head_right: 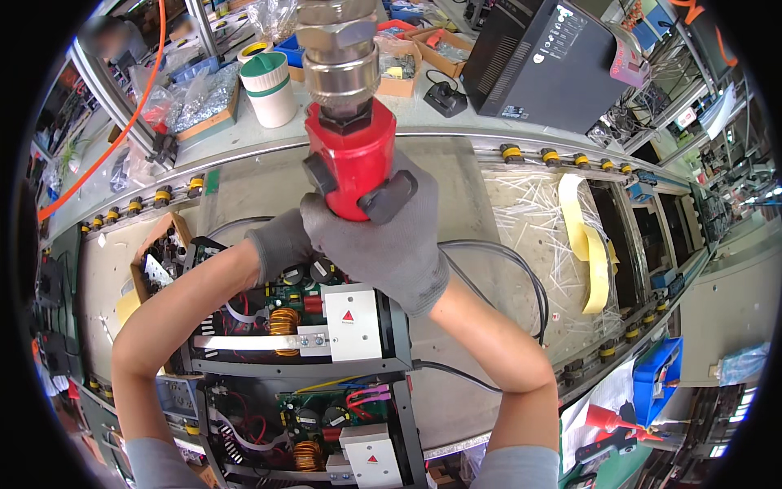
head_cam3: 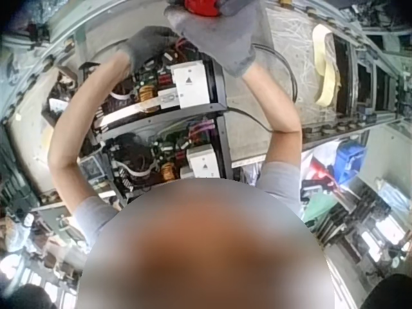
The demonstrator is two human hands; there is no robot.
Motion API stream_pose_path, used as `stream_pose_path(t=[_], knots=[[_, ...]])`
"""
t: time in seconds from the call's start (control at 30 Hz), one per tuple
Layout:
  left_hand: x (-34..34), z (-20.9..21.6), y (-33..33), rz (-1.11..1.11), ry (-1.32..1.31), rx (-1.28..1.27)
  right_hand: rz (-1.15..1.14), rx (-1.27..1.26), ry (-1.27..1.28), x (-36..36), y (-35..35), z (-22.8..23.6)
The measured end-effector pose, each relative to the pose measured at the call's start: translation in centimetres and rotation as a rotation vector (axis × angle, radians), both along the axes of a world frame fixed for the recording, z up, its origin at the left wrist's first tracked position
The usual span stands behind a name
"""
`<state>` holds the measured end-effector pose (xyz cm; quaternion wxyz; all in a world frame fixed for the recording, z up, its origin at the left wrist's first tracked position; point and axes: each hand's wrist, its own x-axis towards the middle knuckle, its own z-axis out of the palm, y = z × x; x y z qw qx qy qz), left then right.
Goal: Assembling and securing components inside electronic inverter units on a production line.
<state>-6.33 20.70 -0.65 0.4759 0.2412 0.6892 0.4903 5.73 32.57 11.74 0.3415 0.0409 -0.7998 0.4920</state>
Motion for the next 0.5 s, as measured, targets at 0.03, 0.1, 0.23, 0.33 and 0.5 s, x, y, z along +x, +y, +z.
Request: stream_pose_path(t=[0.03,0.1,0.23,0.33,0.5], knots=[[-0.1,-0.1,0.1,-0.004,-0.014,-0.036,-0.001,0.002,0.002,0.1,-0.1,0.1],[-0.6,-1.0,0.2,-0.008,-0.023,-0.068,0.003,0.014,0.008,0.1,-0.3,0.4],[-0.9,-1.8,-0.5,-0.031,0.092,-0.019,0.048,-0.086,0.027,-0.3,-1.1,-0.1],[1.0,3.5,-0.6,-0.046,0.159,-0.123,0.091,-0.204,-0.022,0.1,-1.5,0.3],[1.6,7.5,-2.1,0.089,0.040,-0.142,0.147,-0.450,-0.082,-0.6,-2.0,1.7]])
